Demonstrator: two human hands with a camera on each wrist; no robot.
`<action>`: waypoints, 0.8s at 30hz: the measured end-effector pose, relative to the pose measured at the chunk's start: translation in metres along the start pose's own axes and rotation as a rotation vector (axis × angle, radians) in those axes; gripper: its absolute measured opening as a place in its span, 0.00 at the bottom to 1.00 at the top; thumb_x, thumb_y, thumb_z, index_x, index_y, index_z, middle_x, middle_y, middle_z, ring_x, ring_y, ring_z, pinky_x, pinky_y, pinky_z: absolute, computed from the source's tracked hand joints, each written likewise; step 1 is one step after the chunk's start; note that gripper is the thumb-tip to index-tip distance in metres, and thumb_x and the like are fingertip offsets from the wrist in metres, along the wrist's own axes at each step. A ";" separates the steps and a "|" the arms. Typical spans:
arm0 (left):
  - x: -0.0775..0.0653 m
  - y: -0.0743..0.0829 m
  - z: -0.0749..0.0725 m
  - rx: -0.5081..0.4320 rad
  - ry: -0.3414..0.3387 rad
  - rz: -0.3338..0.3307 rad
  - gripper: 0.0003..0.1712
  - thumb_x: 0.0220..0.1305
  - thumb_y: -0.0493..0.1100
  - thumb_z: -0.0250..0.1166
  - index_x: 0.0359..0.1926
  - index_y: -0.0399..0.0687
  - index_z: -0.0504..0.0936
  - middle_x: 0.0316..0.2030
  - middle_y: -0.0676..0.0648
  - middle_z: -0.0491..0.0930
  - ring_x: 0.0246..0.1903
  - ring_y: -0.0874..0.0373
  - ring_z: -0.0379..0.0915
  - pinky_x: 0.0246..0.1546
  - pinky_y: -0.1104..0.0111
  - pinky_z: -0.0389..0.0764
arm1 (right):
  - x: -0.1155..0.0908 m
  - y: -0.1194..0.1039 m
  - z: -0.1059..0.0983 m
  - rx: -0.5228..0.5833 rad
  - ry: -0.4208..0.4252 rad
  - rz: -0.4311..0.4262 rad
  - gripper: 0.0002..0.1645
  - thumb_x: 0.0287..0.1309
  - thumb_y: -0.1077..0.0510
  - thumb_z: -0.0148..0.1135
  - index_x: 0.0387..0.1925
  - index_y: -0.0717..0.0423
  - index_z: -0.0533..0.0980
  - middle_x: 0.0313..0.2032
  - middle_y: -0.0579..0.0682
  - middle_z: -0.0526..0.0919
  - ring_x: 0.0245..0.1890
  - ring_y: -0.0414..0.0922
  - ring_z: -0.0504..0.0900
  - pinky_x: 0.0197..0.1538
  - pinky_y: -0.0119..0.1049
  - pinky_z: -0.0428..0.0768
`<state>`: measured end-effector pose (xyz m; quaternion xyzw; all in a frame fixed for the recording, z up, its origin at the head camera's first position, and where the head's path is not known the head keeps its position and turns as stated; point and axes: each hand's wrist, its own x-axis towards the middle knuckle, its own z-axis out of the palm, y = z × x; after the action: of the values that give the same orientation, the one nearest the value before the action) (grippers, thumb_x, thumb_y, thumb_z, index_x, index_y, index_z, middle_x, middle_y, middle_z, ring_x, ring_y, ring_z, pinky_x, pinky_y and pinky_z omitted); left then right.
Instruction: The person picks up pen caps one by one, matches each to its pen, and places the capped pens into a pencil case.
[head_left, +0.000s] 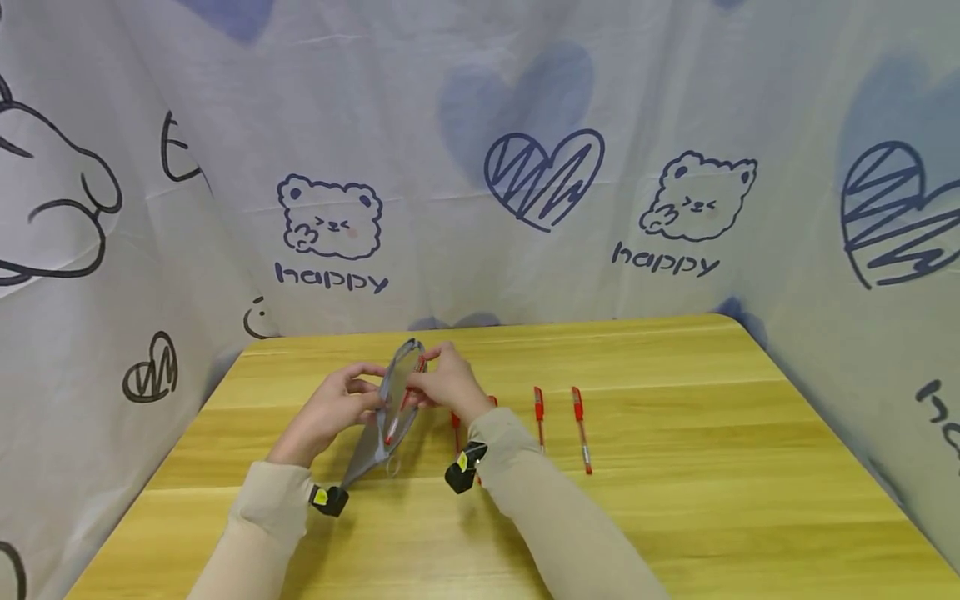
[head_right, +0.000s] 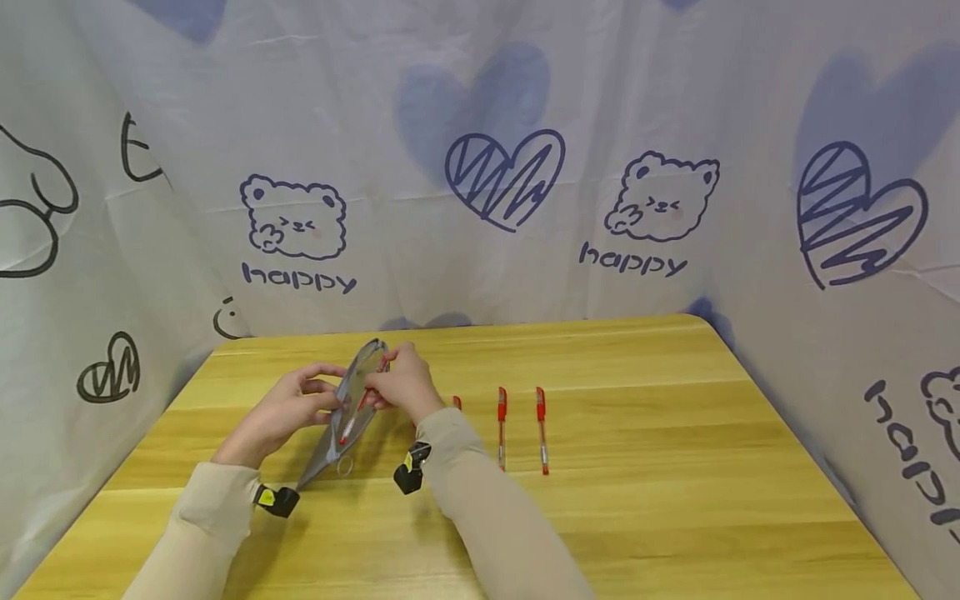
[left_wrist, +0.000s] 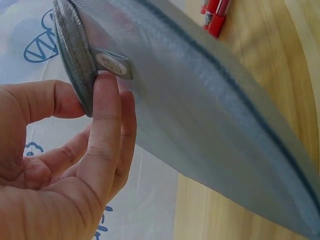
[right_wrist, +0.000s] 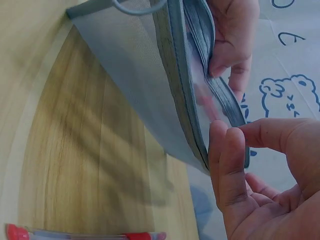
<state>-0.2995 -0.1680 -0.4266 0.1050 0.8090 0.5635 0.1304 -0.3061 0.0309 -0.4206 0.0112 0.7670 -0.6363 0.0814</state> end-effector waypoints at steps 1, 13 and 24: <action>0.000 -0.001 0.000 -0.002 0.000 0.001 0.27 0.77 0.33 0.60 0.72 0.33 0.70 0.48 0.36 0.83 0.43 0.55 0.84 0.46 0.63 0.90 | 0.000 0.000 0.001 0.005 -0.001 0.003 0.30 0.63 0.68 0.68 0.63 0.63 0.66 0.26 0.64 0.89 0.15 0.38 0.82 0.23 0.28 0.83; 0.001 -0.003 -0.005 -0.011 0.005 0.006 0.27 0.76 0.33 0.60 0.72 0.33 0.69 0.45 0.41 0.84 0.42 0.58 0.84 0.48 0.64 0.87 | -0.004 -0.001 -0.005 -0.037 -0.015 0.024 0.29 0.65 0.63 0.70 0.64 0.61 0.70 0.26 0.54 0.87 0.23 0.44 0.88 0.31 0.35 0.90; -0.001 -0.003 -0.004 0.021 0.010 0.002 0.27 0.75 0.34 0.61 0.72 0.35 0.71 0.45 0.41 0.85 0.42 0.57 0.84 0.51 0.59 0.87 | -0.004 0.008 -0.018 -0.075 -0.055 0.004 0.28 0.69 0.58 0.69 0.63 0.64 0.71 0.41 0.65 0.92 0.26 0.46 0.91 0.30 0.33 0.87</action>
<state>-0.3000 -0.1728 -0.4280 0.1041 0.8154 0.5557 0.1246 -0.3033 0.0507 -0.4244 -0.0078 0.7877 -0.6072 0.1042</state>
